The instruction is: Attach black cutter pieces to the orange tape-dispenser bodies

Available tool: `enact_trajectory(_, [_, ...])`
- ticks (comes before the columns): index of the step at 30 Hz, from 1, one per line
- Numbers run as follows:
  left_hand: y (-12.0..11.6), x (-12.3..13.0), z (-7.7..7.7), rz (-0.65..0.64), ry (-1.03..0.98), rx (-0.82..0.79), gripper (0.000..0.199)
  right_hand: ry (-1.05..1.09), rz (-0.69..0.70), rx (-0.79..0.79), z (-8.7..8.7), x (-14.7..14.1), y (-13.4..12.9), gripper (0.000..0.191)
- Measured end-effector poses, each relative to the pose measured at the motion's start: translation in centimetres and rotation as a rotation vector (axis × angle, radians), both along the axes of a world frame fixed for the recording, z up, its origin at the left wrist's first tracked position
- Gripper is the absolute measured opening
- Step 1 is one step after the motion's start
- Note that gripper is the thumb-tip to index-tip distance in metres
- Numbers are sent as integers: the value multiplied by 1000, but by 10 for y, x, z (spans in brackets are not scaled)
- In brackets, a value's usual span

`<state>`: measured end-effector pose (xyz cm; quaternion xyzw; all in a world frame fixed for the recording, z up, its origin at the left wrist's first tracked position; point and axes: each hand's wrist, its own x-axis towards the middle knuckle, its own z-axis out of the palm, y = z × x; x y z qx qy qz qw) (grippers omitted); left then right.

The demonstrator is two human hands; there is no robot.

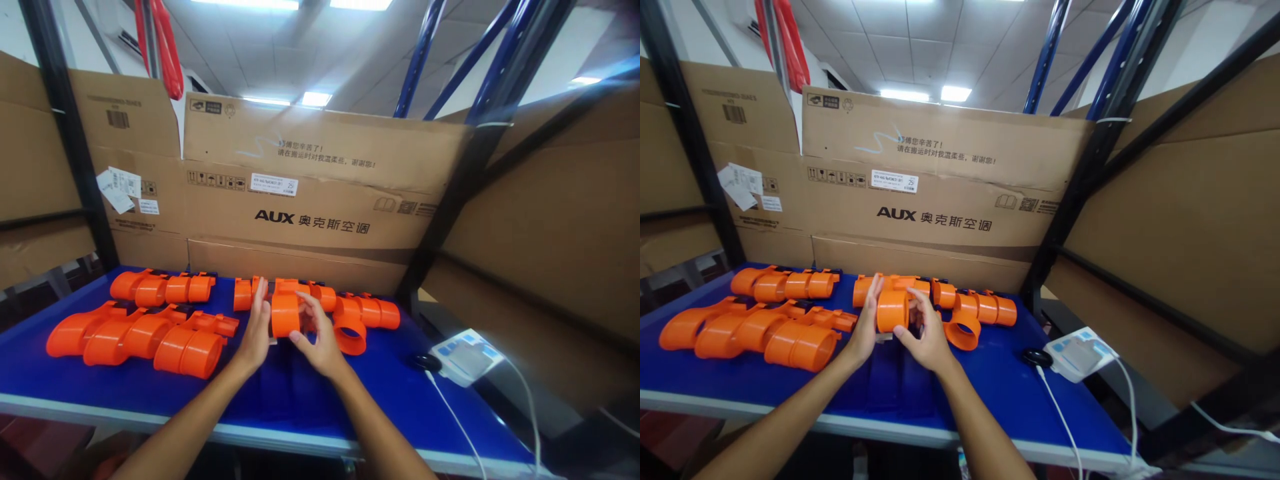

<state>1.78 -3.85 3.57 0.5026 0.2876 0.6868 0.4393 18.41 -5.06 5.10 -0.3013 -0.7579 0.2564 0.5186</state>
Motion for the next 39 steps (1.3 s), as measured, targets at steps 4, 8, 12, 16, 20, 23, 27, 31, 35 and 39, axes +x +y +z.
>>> enact_trajectory(4, [-16,-25,28,44,610,306,84,54,-49,29,1,4,3,77])
enact_trajectory(8, [-25,-52,66,16,1000,457,91,27,6,35,3,2,0,76])
enact_trajectory(12, [-28,-67,86,-12,1077,611,79,-84,40,56,4,-1,-4,77])
enact_trajectory(16, [-8,-100,99,148,1307,569,77,-133,-21,60,4,-2,-2,71])
enact_trajectory(20, [29,-150,106,335,1556,375,68,-84,-99,86,2,-3,2,54])
enact_trajectory(23, [50,-172,95,331,1705,299,65,-50,-112,92,1,-6,3,49])
enact_trajectory(27, [67,-176,66,303,1778,282,65,27,-115,79,1,-8,3,46])
enact_trajectory(31, [85,-174,50,297,1749,256,64,48,-133,83,0,-7,4,43])
enact_trajectory(35, [101,-175,46,317,1848,217,74,35,-138,91,-1,-6,5,40])
enact_trajectory(39, [110,-174,41,255,1902,187,82,29,-146,97,-1,-6,4,36])
